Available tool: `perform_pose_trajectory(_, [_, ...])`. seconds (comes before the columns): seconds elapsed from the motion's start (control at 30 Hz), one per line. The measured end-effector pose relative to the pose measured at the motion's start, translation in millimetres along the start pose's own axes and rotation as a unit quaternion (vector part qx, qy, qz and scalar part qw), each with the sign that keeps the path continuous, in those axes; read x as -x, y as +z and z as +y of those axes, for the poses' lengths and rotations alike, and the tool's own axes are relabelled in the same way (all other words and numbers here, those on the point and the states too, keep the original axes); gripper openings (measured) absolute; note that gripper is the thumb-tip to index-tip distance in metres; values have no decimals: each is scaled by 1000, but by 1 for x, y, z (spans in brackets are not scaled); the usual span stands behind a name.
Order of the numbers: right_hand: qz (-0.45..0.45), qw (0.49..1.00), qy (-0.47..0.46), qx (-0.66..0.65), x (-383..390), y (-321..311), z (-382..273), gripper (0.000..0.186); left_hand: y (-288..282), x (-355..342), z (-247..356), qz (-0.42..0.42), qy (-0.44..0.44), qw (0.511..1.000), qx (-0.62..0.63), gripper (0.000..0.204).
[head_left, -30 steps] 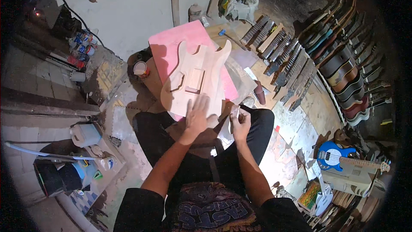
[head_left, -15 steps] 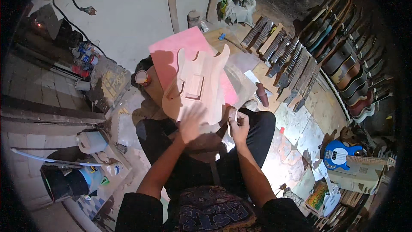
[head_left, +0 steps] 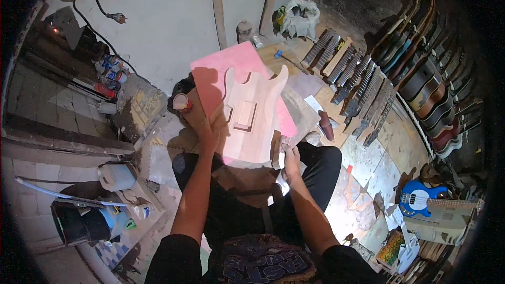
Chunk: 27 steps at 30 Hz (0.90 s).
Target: The person sands the surfaces and inside the cutouts of a wooden electric guitar body using a small piece of sandpaper held in their right hand while supporting the body with their left hand.
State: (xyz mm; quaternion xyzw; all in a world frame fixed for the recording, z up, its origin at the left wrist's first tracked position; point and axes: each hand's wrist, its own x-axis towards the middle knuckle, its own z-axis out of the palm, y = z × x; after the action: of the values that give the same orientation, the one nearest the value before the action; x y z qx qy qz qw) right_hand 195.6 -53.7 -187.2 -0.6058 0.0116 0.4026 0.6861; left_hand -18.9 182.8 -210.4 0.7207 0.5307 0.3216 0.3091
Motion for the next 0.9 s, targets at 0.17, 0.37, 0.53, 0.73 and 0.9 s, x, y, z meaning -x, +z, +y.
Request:
perform_pose_trajectory(0.17, [14,997,25,72,0,9,-10,29,-6,-25,-13,-49,49,983,-167,51])
perform_pose_trajectory(0.37, [7,998,67,0,2,15,-15,24,-14,-40,-15,-78,11,990,-116,46])
perform_pose_trajectory(0.53, [44,999,7,-25,-13,-16,-7,23,-4,-19,10,-135,-70,986,-63,46])
perform_pose_trajectory(0.73, [60,992,-80,71,-26,-19,-57,21,22,16,19,-107,-143,983,34,43])
perform_pose_trajectory(0.9, [65,992,-48,95,-56,-17,-90,26,44,63,39,-13,-172,963,207,33])
